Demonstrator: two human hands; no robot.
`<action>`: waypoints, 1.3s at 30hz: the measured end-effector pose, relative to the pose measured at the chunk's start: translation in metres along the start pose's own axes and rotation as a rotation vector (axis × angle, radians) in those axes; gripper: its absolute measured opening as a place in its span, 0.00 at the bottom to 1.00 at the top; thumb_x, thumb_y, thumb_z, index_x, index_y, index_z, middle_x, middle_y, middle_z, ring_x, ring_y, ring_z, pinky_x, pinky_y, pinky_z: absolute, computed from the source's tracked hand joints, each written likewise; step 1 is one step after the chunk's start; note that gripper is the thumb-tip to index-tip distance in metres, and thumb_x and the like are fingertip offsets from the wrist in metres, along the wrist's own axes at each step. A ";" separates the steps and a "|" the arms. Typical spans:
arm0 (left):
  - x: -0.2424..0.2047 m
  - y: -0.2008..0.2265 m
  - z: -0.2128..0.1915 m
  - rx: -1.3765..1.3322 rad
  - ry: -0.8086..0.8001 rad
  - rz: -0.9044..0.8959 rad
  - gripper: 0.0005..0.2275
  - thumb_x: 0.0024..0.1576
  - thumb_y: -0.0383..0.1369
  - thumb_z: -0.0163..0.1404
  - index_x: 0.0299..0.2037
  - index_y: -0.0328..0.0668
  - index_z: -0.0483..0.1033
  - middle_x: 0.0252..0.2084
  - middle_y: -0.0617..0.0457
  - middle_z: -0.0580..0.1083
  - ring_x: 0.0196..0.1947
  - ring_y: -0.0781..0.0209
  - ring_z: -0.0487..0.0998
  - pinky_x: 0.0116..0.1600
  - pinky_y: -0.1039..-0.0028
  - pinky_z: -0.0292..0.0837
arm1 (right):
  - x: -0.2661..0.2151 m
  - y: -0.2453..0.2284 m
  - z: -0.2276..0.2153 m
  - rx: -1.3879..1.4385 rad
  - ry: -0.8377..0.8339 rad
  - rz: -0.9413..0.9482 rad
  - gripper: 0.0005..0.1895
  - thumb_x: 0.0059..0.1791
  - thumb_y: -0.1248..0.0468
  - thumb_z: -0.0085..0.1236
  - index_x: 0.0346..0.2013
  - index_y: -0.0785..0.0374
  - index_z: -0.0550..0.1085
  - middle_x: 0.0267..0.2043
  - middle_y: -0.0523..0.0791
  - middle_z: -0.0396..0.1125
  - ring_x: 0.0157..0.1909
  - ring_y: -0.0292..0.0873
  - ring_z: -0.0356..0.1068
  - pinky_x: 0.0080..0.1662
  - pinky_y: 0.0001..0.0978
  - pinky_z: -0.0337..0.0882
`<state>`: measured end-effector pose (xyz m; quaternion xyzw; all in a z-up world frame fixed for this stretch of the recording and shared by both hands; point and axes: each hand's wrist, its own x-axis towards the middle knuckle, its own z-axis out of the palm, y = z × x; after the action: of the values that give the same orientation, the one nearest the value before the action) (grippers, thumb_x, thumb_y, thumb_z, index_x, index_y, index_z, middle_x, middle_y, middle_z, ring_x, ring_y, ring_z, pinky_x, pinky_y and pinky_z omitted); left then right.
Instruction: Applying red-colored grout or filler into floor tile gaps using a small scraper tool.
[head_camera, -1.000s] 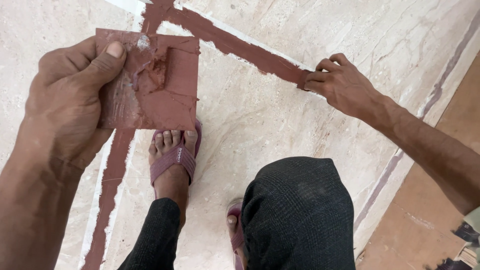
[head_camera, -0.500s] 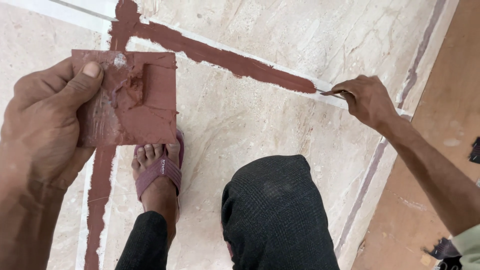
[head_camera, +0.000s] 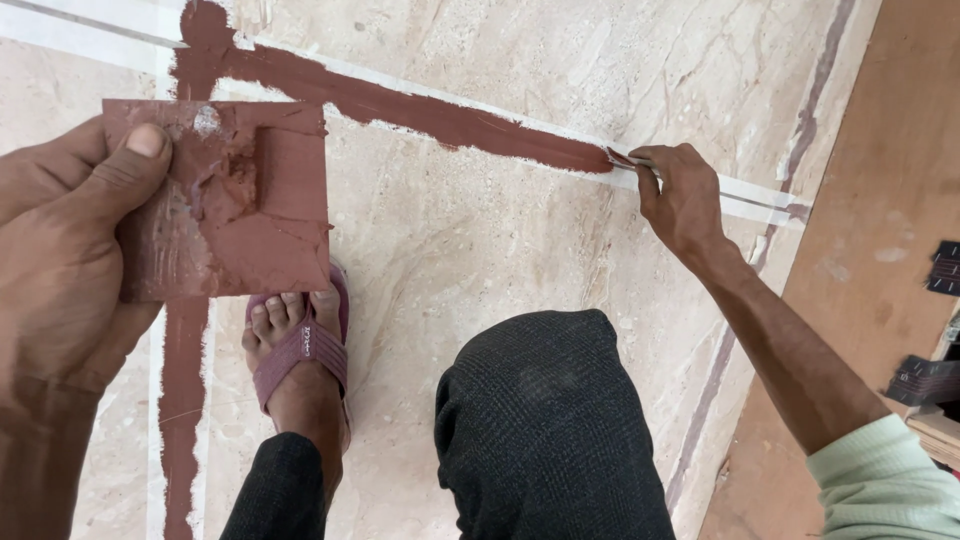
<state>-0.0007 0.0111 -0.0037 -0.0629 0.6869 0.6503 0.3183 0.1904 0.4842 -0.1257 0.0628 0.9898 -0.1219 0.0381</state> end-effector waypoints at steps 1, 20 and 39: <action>0.000 0.000 0.000 -0.010 -0.004 0.009 0.14 0.71 0.31 0.37 0.56 0.27 0.72 0.44 0.40 0.78 0.37 0.61 0.81 0.44 0.72 0.83 | -0.001 0.000 0.004 -0.007 0.030 -0.048 0.09 0.52 0.74 0.61 0.47 0.69 0.79 0.40 0.53 0.75 0.40 0.51 0.72 0.42 0.42 0.73; 0.003 -0.008 -0.001 0.028 0.007 0.006 0.15 0.71 0.31 0.36 0.57 0.27 0.71 0.46 0.40 0.77 0.40 0.60 0.82 0.44 0.72 0.83 | -0.016 -0.009 0.025 -0.071 0.022 -0.094 0.12 0.54 0.73 0.59 0.53 0.64 0.80 0.43 0.48 0.76 0.39 0.45 0.69 0.45 0.38 0.68; 0.003 -0.008 0.004 -0.003 -0.018 -0.031 0.15 0.72 0.32 0.37 0.57 0.27 0.73 0.45 0.38 0.77 0.35 0.61 0.80 0.41 0.73 0.82 | -0.033 0.016 -0.001 0.018 0.131 0.062 0.09 0.55 0.72 0.62 0.50 0.63 0.80 0.41 0.52 0.75 0.40 0.49 0.72 0.44 0.43 0.71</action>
<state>0.0024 0.0147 -0.0113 -0.0683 0.6818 0.6471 0.3344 0.2249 0.4962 -0.1258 0.1018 0.9866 -0.1249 -0.0235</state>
